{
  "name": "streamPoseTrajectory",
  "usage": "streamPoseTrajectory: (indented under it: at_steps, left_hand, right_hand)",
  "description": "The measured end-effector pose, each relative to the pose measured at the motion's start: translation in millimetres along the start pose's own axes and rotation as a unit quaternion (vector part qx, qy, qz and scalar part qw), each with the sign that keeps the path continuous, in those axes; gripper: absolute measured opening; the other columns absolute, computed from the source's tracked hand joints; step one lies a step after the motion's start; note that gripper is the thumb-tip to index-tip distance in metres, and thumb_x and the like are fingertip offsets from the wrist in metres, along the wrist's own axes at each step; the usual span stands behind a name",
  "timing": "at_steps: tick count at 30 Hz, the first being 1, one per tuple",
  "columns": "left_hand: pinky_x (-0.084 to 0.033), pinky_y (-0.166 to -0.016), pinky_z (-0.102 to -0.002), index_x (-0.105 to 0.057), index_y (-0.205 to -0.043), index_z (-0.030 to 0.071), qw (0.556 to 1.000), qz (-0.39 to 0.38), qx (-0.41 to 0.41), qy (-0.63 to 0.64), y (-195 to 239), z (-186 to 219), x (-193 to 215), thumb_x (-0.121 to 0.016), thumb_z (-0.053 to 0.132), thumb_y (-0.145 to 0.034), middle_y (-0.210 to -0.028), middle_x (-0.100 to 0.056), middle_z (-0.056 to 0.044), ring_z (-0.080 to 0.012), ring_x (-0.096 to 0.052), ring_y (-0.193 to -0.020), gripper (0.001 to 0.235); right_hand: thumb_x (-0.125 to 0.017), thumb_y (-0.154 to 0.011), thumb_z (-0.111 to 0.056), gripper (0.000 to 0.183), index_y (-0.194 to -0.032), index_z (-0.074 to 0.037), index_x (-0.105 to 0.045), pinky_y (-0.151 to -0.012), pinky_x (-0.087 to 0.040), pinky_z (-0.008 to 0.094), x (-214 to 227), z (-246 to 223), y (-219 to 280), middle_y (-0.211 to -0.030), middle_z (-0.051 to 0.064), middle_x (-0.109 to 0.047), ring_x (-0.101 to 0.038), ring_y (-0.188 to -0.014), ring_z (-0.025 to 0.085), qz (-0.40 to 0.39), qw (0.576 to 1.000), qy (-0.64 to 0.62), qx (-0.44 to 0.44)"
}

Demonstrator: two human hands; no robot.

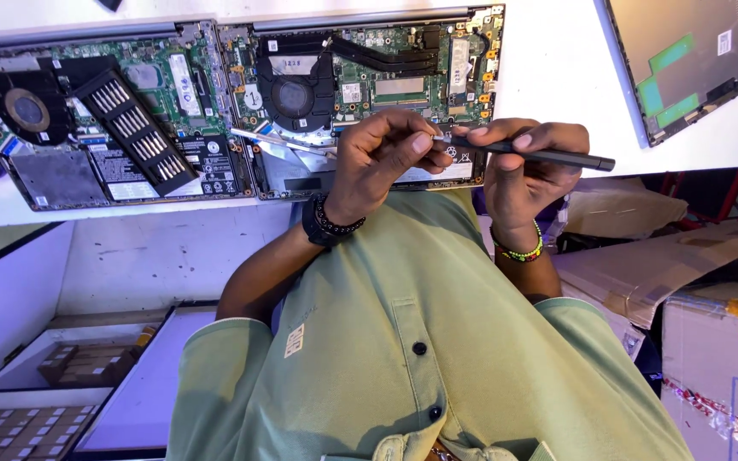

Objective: The person uses a screwdriver to remove screws from a disassembled laptop motherboard, then switches to a different screwdriver bit and continues unscrewing components. The person handles the motherboard and tools while working at a bench.

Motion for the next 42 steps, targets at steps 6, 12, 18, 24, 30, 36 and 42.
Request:
streamPoseTrajectory:
  at_steps: [6, 12, 18, 24, 30, 36, 42]
  left_hand:
    - [-0.068, -0.078, -0.042, -0.065, -0.109, -0.010, 0.997, -0.005, -0.036, -0.062, -2.6, -2.4, -0.3, -0.069, 0.002, -0.100, -0.103, -0.072, -0.026, -0.0303, -0.078, -0.091, 0.016]
    - [-0.066, -0.080, -0.043, -0.065, -0.112, -0.011, 0.990, -0.024, -0.087, -0.107, -10.6, -6.0, 12.8, -0.069, -0.001, -0.100, -0.106, -0.072, -0.026, -0.0301, -0.077, -0.093, 0.016]
    - [-0.064, -0.088, -0.043, -0.066, -0.120, -0.010, 0.989, -0.068, -0.097, -0.088, -9.7, 7.4, 4.7, -0.073, -0.004, -0.097, -0.115, -0.072, -0.024, -0.0319, -0.075, -0.106, 0.024]
    - [-0.066, -0.103, -0.039, -0.050, -0.149, 0.008, 0.981, -0.094, -0.078, -0.147, -13.1, 2.7, 14.2, -0.074, 0.006, -0.103, -0.145, -0.063, -0.016, -0.0256, -0.072, -0.125, 0.052]
    - [-0.057, -0.116, -0.041, -0.049, -0.148, 0.010, 0.806, -0.062, -0.185, -0.559, -26.7, -32.7, 60.6, -0.068, 0.011, -0.109, -0.148, -0.059, -0.011, -0.0274, -0.065, -0.132, 0.044]
    - [-0.026, -0.130, -0.052, -0.060, -0.144, -0.006, 0.638, -0.169, -0.178, -0.730, -32.0, -37.5, 64.6, -0.065, 0.009, -0.113, -0.162, -0.037, -0.017, -0.0358, -0.025, -0.154, 0.035]
    - [-0.018, -0.129, -0.050, -0.056, -0.148, -0.008, 0.599, -0.206, -0.154, -0.758, -34.7, -37.4, 66.1, -0.057, 0.026, -0.117, -0.162, -0.037, -0.021, -0.0357, -0.024, -0.153, 0.046]
  right_hand:
    - [-0.072, -0.098, -0.013, 0.034, -0.099, 0.002, -0.042, -0.078, -0.062, 0.046, 6.6, -1.5, -1.7, -0.086, 0.034, -0.066, -0.074, -0.081, 0.041, -0.004, 0.999, 0.035, 0.002]
    - [-0.079, -0.092, -0.010, 0.038, -0.098, 0.005, -0.044, -0.070, -0.063, 0.042, 9.2, 13.6, 7.8, -0.085, 0.035, -0.065, -0.074, -0.077, 0.042, 0.023, 1.000, 0.018, 0.003]
    - [-0.079, -0.092, -0.012, 0.037, -0.098, 0.005, -0.046, -0.068, -0.064, 0.042, 7.0, 21.3, 9.4, -0.084, 0.033, -0.066, -0.075, -0.076, 0.041, 0.052, 0.999, 0.007, -0.011]
    - [-0.077, -0.097, -0.020, 0.033, -0.103, -0.003, -0.049, -0.073, -0.065, 0.038, 4.0, 15.9, -3.9, -0.089, 0.021, -0.068, -0.074, -0.082, 0.029, 0.077, 0.995, -0.008, -0.068]
    - [-0.074, -0.103, -0.016, 0.024, -0.111, -0.007, -0.053, -0.078, -0.067, 0.044, 12.0, 36.7, -25.5, -0.100, 0.015, -0.066, -0.073, -0.092, 0.029, 0.031, 0.991, 0.093, -0.093]
    - [-0.064, -0.110, -0.012, 0.019, -0.113, 0.001, -0.052, -0.085, -0.063, 0.041, 7.9, 62.6, -33.5, -0.100, 0.020, -0.064, -0.073, -0.099, 0.034, -0.127, 0.974, 0.167, -0.081]
    - [-0.063, -0.111, -0.007, 0.016, -0.111, 0.006, -0.052, -0.086, -0.062, 0.041, -3.2, 76.4, -38.9, -0.100, 0.023, -0.065, -0.074, -0.097, 0.036, -0.180, 0.959, 0.214, -0.043]
Point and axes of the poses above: each hand's wrist, its own y-axis away from the middle knuckle, its own x-axis out of the back of the hand, z = x × y, the point moved 2 cm from there along -y, towards the middle knuckle
